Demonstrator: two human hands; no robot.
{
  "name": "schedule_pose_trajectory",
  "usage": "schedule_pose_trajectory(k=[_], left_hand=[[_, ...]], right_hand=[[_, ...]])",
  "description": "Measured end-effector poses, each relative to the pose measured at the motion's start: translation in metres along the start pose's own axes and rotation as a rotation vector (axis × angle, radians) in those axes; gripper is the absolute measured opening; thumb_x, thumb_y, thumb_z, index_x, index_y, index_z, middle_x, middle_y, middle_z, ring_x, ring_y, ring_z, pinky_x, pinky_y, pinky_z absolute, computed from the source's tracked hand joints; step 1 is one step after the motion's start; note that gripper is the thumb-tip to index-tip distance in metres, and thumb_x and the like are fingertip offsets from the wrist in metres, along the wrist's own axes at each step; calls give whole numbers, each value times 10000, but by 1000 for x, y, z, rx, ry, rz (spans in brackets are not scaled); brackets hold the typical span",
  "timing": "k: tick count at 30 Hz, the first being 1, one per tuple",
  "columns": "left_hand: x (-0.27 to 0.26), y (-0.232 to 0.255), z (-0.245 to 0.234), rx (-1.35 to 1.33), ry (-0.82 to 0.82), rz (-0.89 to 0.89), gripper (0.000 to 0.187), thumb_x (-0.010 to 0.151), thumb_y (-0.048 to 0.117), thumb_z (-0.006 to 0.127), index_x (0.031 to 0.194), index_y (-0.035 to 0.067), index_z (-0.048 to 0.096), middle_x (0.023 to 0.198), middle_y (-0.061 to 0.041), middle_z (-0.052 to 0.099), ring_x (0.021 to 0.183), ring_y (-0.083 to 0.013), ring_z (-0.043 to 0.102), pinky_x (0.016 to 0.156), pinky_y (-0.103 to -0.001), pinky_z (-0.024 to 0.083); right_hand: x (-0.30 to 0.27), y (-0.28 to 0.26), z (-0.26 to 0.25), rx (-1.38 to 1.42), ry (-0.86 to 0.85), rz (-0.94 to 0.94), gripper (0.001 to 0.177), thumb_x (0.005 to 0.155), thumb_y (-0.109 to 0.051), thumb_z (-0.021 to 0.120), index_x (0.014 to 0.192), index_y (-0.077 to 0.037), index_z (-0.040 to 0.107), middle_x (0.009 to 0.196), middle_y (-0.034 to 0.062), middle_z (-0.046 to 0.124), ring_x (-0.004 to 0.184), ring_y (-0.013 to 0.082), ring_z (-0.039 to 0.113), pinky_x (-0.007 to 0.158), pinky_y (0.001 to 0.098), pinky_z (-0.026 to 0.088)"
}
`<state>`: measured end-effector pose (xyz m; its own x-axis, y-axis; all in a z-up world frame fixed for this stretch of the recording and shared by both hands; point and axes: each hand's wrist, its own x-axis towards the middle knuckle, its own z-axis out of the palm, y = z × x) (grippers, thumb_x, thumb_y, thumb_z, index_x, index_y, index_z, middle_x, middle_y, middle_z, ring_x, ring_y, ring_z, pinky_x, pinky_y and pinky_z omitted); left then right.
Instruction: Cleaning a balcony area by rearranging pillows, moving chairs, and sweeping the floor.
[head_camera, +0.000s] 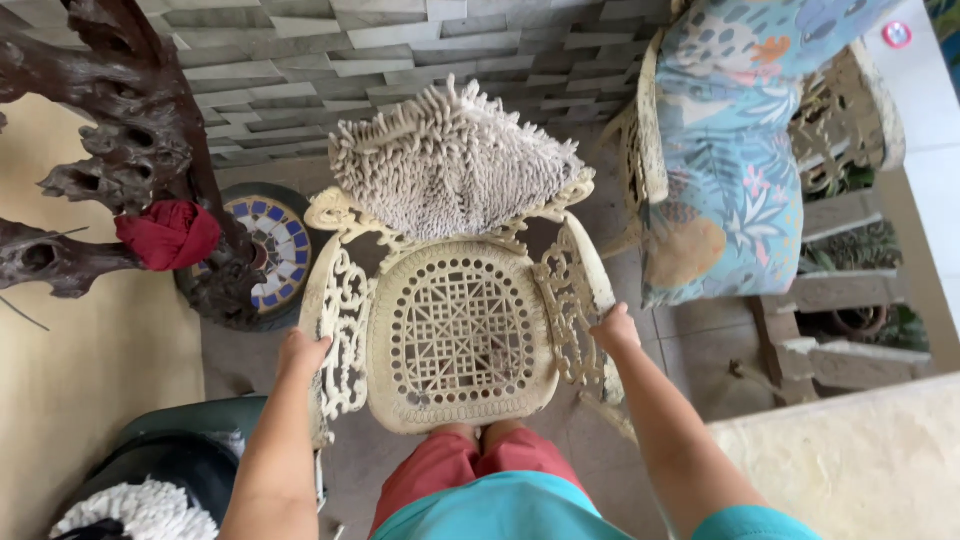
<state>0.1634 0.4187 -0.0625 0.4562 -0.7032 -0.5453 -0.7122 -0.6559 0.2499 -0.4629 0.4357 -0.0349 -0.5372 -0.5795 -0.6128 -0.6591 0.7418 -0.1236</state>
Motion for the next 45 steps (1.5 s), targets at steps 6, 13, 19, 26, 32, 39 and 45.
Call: schedule_pose_trajectory(k=[6,13,19,26,32,39,45], left_hand=[[19,-5,-13,-26,45,107,720,792,406,820,1266,-70,559,1272,-328,653,1178,-449,653,985,-491,538],[15,-43,12,-25,104,191,715,781,413,832,1234,-85,591,1251,-328,664,1169,-444,660,988,-475,541],[-33,-66,15,-3,100,150,714,780,416,831,1251,-69,603,1293,-304,651,1192,-436,645,992,-473,534],[-98,-101,29,-68,58,6,742,802,402,822,1320,-63,563,1310,-299,645,1160,-426,672,961,-475,560],[-147,-131,41,-84,20,-82,741,817,392,812,1348,-51,547,1306,-290,662,1157,-421,686,961,-477,563],[-153,-168,67,-99,88,-49,753,776,381,839,1299,-79,552,1298,-307,644,1152,-435,670,968,-468,548],[-120,-164,70,-22,73,-67,825,761,432,849,1315,-100,550,1277,-350,661,1163,-441,680,989,-456,553]], right_hand=[[-42,8,12,39,40,-3,721,808,-252,833,1322,-10,390,1282,257,654,1213,394,643,1009,463,543],[-66,39,33,43,73,-13,728,815,-246,836,1320,-2,373,1283,268,648,1215,403,638,1015,460,537],[-77,56,36,15,26,-9,726,829,-238,813,1337,6,355,1287,272,656,1215,394,651,1019,449,542],[-94,75,37,-50,-22,-38,733,849,-222,788,1373,20,335,1328,261,628,1251,373,631,1043,432,533],[-91,104,61,-93,-69,-69,743,854,-226,779,1394,25,335,1341,260,630,1260,369,634,1048,420,538],[-86,114,78,-150,-60,-91,747,855,-274,771,1390,38,353,1369,251,613,1285,359,614,1058,426,523],[-92,107,70,-103,-42,-70,695,893,-243,710,1415,14,330,1402,230,586,1300,372,594,1061,452,511]])
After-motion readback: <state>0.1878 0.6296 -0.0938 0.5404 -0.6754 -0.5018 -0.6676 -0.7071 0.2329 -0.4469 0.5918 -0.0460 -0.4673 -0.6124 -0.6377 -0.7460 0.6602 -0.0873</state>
